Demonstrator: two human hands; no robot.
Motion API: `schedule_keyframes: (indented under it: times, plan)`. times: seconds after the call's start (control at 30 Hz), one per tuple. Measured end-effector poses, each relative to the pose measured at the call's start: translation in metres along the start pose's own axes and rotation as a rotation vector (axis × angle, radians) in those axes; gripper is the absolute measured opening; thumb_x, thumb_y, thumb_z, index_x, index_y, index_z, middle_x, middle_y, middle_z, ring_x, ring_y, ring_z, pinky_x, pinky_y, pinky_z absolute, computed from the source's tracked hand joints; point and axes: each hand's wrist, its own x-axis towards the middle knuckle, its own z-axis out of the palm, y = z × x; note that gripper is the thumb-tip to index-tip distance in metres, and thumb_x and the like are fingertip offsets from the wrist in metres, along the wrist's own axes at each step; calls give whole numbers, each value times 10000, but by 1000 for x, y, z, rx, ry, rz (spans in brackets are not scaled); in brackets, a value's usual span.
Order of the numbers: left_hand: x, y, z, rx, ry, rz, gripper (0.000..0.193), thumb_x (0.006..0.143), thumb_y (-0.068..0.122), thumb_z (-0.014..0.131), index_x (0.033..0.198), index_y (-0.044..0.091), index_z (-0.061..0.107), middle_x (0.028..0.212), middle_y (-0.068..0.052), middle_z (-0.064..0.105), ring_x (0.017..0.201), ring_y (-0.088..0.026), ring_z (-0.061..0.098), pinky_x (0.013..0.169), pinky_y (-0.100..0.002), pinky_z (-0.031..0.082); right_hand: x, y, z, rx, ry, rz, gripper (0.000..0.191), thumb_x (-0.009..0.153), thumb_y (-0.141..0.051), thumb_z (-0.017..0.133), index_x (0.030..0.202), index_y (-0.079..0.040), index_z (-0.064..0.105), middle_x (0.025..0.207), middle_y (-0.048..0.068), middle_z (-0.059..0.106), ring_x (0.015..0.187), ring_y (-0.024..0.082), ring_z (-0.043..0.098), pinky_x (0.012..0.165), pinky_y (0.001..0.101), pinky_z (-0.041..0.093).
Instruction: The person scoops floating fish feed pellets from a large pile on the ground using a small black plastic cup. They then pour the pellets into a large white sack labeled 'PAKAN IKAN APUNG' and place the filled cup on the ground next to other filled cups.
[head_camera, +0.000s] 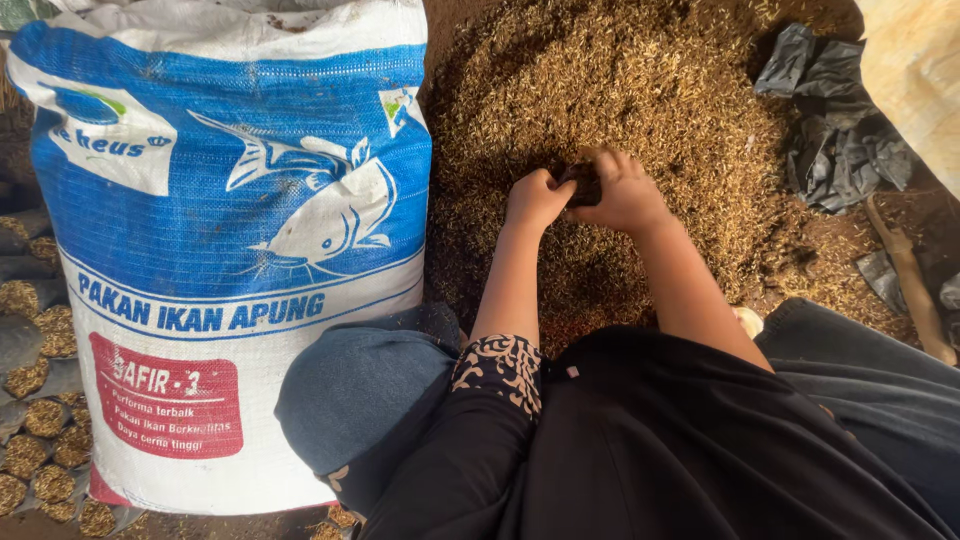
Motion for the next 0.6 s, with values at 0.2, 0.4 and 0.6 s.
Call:
schedule_keyframes:
  times: [0.2, 0.4, 0.6]
  plan:
    - [-14, 8, -13, -83, -30, -90, 456, 924, 489, 619, 1023, 51, 698, 944, -135, 754, 832, -255, 741, 765, -406, 577, -15, 17, -14, 27, -529, 48, 373, 969, -300, 619, 1298, -197, 762, 1344, 40, 773, 1193, 225, 728, 1101, 426, 538]
    - [-8, -1, -5, -92, 158, 5, 394, 935, 449, 646, 1073, 87, 718, 995, -88, 759, 890, -245, 731, 808, -393, 570, -39, -2, 104, -339, -117, -206, 667, 803, -66, 713, 1393, -368, 633, 1569, 78, 468, 1366, 387, 481, 997, 452, 522]
    - [-14, -14, -4, -92, 20, -37, 352, 957, 412, 614, 1116, 111, 702, 1014, -61, 754, 909, -225, 729, 826, -387, 567, -31, 39, 113, 3, -51, 118, 363, 926, -98, 706, 1268, -216, 734, 1295, 69, 700, 1091, 258, 692, 915, 367, 611]
